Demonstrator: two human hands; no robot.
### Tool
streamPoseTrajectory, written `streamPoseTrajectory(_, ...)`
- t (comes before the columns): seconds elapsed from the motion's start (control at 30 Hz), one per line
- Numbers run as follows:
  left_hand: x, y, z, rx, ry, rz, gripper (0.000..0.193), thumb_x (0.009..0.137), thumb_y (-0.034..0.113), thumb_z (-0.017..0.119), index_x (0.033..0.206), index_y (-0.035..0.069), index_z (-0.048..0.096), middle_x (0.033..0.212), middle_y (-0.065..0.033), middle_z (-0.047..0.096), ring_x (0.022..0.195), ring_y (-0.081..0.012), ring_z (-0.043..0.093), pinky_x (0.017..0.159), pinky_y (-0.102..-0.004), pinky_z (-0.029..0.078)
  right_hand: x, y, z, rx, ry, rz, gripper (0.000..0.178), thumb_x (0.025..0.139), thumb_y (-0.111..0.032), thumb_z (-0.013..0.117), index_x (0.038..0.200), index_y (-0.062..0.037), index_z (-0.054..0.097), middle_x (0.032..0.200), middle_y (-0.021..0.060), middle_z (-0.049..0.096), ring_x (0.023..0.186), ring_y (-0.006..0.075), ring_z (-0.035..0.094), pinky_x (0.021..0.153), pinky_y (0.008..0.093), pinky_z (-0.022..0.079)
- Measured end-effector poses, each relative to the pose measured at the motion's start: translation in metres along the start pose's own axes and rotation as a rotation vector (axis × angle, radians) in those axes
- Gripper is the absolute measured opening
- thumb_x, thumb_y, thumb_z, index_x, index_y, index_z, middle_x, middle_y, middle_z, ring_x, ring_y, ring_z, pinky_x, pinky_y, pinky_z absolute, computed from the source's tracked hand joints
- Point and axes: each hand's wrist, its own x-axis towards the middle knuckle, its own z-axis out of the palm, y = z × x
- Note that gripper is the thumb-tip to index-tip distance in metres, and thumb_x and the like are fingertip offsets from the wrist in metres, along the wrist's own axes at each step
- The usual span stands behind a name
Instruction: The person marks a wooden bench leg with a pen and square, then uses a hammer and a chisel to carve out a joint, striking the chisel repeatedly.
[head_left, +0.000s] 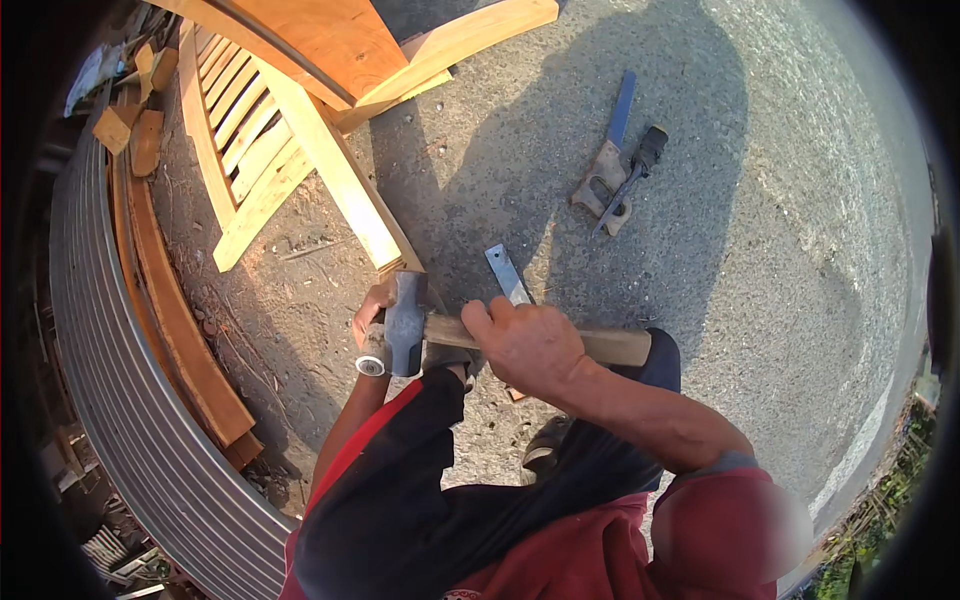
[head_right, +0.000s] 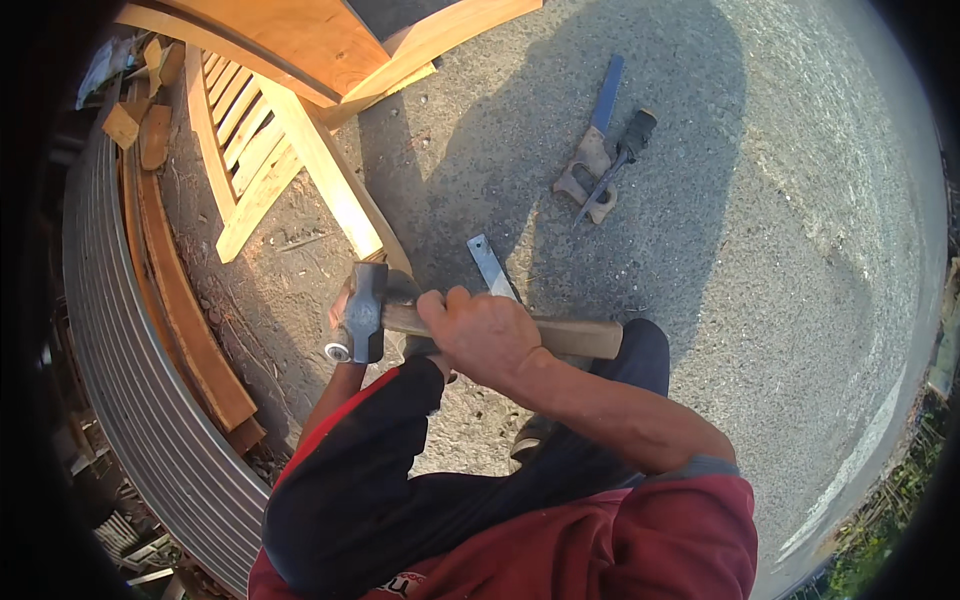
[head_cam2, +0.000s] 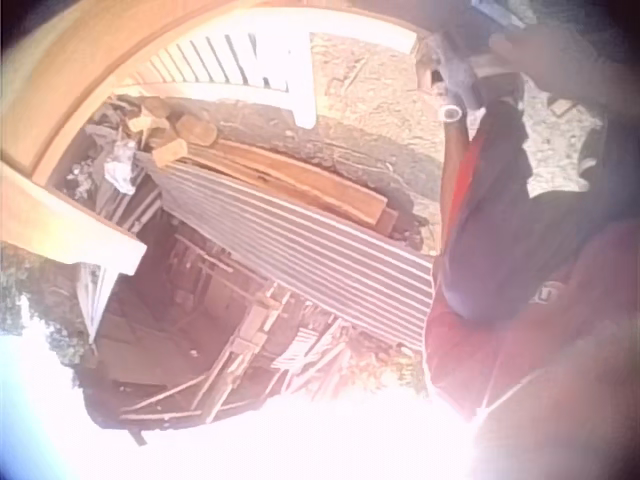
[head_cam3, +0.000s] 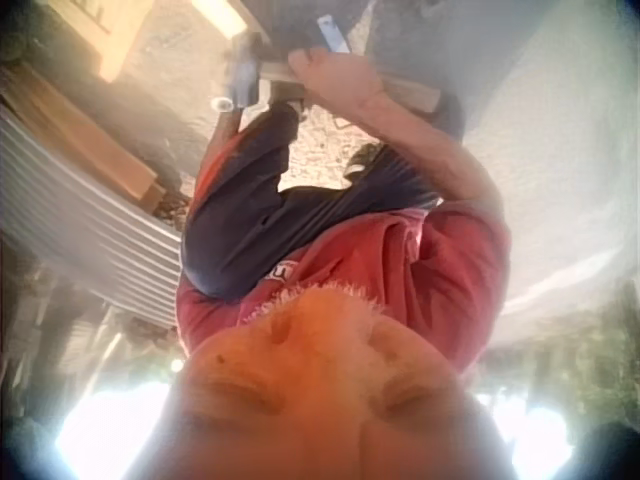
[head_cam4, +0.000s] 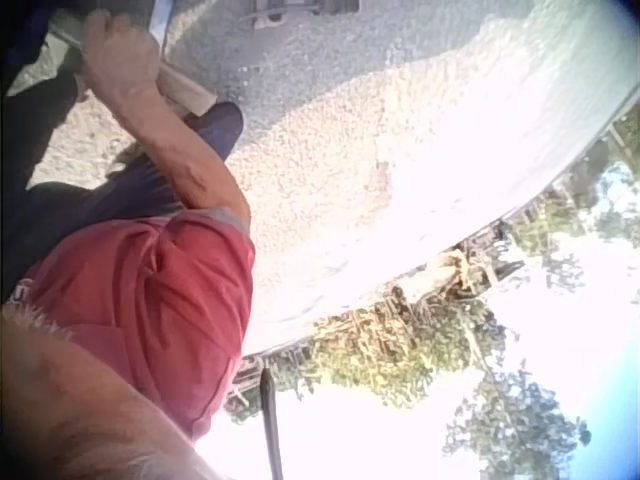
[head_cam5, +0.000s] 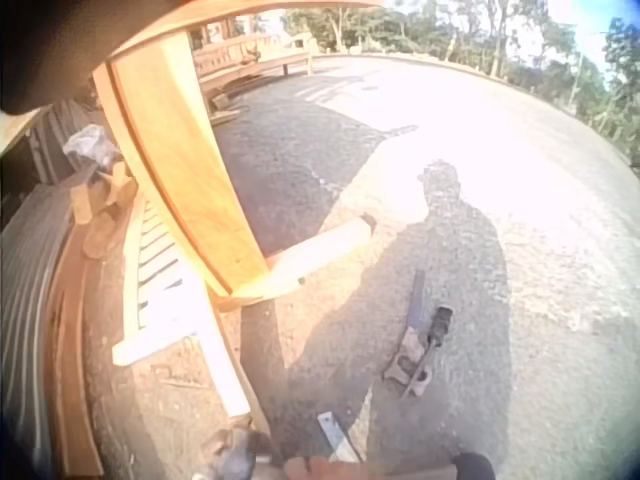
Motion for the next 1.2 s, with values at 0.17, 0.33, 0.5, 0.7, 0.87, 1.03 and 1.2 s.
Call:
streamPoseTrajectory(0.17, -0.021, -0.017, -0.001, 0.02, 0.044, 0.048, 0.019, 0.088, -0.002, 0.07, 0.081, 0.004, 0.054, 0.082, -0.0076, 0.061, 0.08, -0.0167, 0.06, 0.099, -0.0443, 0.05, -0.016, -0.042, -0.039, 0.196, 0.265, -0.119, 0.02, 0.08, -0.018, 0.067, 0.094, -0.01, 0.056, 0.065, 0.0004, 0.045, 0.048, 0.0125, 0.052, 0.042, 0.029, 0.044)
streamPoseTrajectory(0.33, -0.021, -0.012, 0.007, 0.1, 0.009, 0.044, 0.02, 0.087, -0.001, 0.07, 0.078, 0.005, 0.053, 0.08, -0.007, 0.061, 0.075, -0.0173, 0.06, 0.099, -0.0454, 0.051, 0.0, -0.012, 0.006, -0.072, 0.073, -0.15, 0.019, 0.08, -0.019, 0.065, 0.094, -0.0114, 0.056, 0.065, -0.0008, 0.042, 0.049, 0.0106, 0.049, 0.041, 0.0272, 0.041)
streamPoseTrajectory(0.5, -0.021, -0.008, 0.01, 0.061, 0.042, 0.055, 0.022, 0.085, -0.002, 0.071, 0.077, 0.006, 0.053, 0.075, -0.0058, 0.057, 0.072, -0.0193, 0.057, 0.097, -0.0457, 0.052, 0.003, -0.032, -0.027, 0.025, 0.12, -0.205, 0.019, 0.079, -0.017, 0.067, 0.094, -0.0114, 0.056, 0.066, -0.002, 0.045, 0.05, 0.0124, 0.051, 0.043, 0.0286, 0.044)
streamPoseTrajectory(0.7, -0.015, -0.017, 0.016, 0.102, -0.007, 0.083, 0.02, 0.088, -0.001, 0.07, 0.079, 0.006, 0.053, 0.076, -0.0057, 0.057, 0.075, -0.0175, 0.057, 0.1, -0.0433, 0.05, 0.011, 0.012, 0.01, -0.123, -0.003, -0.182, 0.02, 0.08, -0.021, 0.064, 0.094, -0.0109, 0.054, 0.067, 0.0011, 0.047, 0.052, 0.0137, 0.055, 0.043, 0.0297, 0.046)
streamPoseTrajectory(0.87, -0.018, -0.02, 0.01, 0.059, 0.052, 0.081, 0.021, 0.088, -0.002, 0.069, 0.078, 0.005, 0.052, 0.076, -0.0055, 0.057, 0.075, -0.018, 0.056, 0.097, -0.0424, 0.051, 0.0, -0.036, -0.029, 0.059, 0.059, -0.204, 0.023, 0.079, -0.022, 0.067, 0.096, -0.0111, 0.056, 0.068, 0.0011, 0.05, 0.05, 0.0133, 0.055, 0.043, 0.0292, 0.046)
streamPoseTrajectory(1.03, -0.014, -0.015, 0.015, 0.04, 0.047, 0.058, 0.024, 0.084, -0.003, 0.074, 0.076, 0.005, 0.052, 0.077, -0.0047, 0.056, 0.075, -0.0193, 0.057, 0.089, -0.0379, 0.052, 0.002, -0.008, 0.006, 0.055, 0.155, -0.232, 0.016, 0.078, -0.019, 0.065, 0.09, -0.0146, 0.056, 0.065, -0.0009, 0.045, 0.049, 0.0115, 0.051, 0.043, 0.0277, 0.044)
streamPoseTrajectory(1.2, -0.018, -0.016, 0.013, -0.011, 0.033, 0.063, 0.02, 0.089, -0.003, 0.069, 0.08, 0.005, 0.052, 0.078, -0.0056, 0.058, 0.077, -0.0174, 0.056, 0.093, -0.0391, 0.051, 0.0, -0.02, -0.011, -0.04, 0.017, -0.131, 0.014, 0.077, -0.019, 0.066, 0.087, -0.0166, 0.056, 0.064, -0.0021, 0.043, 0.049, 0.01, 0.048, 0.043, 0.026, 0.042)
